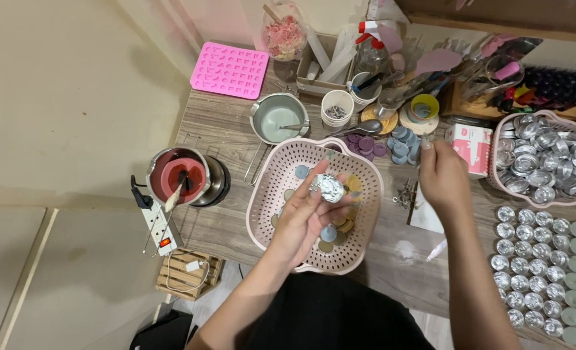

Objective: Sorting tea light candles and preparing molds in a workspace.

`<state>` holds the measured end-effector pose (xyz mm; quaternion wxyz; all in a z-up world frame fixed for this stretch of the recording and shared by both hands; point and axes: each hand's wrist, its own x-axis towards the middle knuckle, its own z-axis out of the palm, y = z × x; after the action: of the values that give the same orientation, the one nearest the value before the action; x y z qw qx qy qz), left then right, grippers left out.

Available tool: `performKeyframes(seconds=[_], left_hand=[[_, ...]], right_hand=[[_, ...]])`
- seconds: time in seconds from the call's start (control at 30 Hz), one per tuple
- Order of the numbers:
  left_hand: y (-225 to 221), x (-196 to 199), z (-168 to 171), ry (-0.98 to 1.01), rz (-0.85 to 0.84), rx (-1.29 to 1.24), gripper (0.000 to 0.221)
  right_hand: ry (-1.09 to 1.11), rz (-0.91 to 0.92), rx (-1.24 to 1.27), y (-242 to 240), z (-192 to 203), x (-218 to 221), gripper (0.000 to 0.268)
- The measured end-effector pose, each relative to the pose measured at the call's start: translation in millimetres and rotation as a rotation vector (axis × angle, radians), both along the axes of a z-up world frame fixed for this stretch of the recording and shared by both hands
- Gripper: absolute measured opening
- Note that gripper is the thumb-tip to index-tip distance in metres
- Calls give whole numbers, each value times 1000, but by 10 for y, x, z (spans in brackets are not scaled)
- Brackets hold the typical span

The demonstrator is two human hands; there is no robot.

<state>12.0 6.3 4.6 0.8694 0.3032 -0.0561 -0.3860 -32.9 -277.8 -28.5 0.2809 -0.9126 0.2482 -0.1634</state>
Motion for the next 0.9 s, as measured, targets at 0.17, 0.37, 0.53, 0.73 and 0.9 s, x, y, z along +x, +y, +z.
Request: performKeyframes(seconds=[0.17,0.37,0.53,0.73,0.9], left_hand=[[57,72,-27,18,10,69,58],[-13,222,-66,-2,33,271,56],[-118,302,-92,-5,57,379,54],[-345,334,65,-196,34,574,45],[-646,158,334,-457,53,841,23]], right_hand=[[89,-100,-100,-693,-923,212,28],[317,-115,-237,-1021,-1667,664,33],[423,-14,-207,-983,-1773,779,40],[254,-71,123,-55,-46,351,39],[-4,108,395,784,520,-155,17]])
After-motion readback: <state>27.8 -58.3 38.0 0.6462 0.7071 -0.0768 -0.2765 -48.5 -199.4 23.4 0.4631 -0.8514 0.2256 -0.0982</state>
